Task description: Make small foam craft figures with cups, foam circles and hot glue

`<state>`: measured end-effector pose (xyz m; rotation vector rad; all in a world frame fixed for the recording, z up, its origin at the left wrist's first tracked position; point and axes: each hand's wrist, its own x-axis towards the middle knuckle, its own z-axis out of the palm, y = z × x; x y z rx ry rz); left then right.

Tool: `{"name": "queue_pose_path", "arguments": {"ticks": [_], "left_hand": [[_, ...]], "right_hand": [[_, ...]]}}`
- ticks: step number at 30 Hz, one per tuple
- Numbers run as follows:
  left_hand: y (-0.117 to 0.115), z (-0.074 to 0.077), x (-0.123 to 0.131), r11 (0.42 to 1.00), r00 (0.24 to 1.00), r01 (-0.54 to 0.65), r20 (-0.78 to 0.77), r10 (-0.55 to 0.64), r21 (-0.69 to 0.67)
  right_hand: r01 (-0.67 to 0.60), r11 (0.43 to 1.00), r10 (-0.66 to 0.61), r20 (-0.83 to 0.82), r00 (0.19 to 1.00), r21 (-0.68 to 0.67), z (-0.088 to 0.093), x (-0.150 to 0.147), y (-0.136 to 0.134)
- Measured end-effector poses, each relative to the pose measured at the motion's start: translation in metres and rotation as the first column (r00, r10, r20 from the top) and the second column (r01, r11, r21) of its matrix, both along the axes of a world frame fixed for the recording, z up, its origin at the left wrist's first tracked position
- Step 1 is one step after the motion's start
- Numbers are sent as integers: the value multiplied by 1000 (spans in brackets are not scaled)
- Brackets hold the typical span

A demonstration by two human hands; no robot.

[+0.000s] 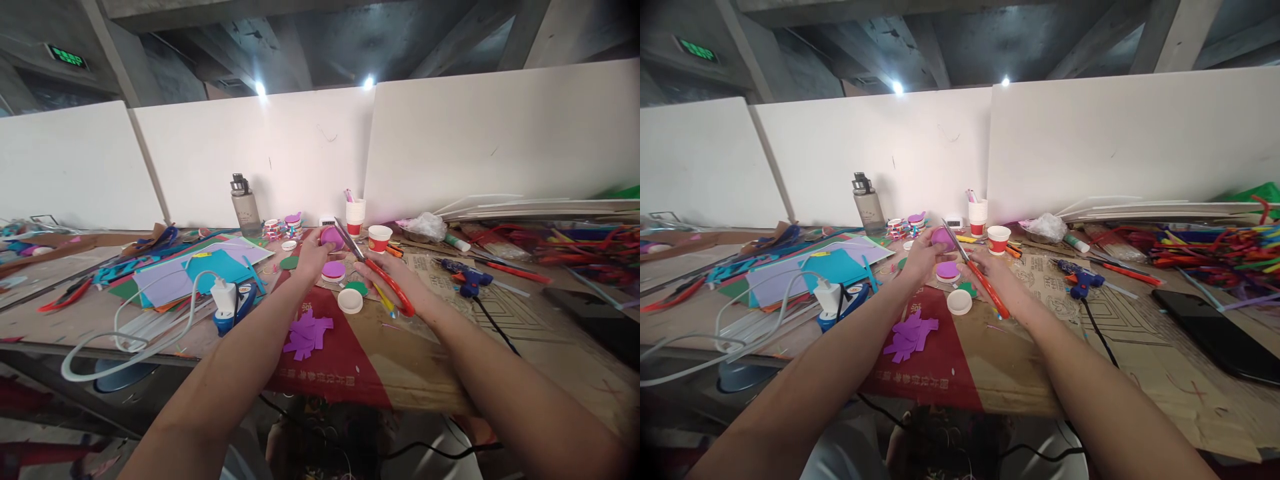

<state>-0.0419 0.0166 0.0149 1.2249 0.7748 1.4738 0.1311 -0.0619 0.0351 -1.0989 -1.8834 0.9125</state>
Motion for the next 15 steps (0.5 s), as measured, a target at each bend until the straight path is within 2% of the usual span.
{"name": "queue_pose_path", "arguments": {"ticks": [6, 15], "left_hand": [[0, 0, -1, 998, 995, -34, -94, 39, 52], [-2, 2, -1, 997, 991, -66, -116, 69, 32]], "right_hand": [[7, 991, -9, -13, 1000, -135, 3, -3, -4], [12, 988, -8, 22, 1000, -154, -3, -1, -2]]}}
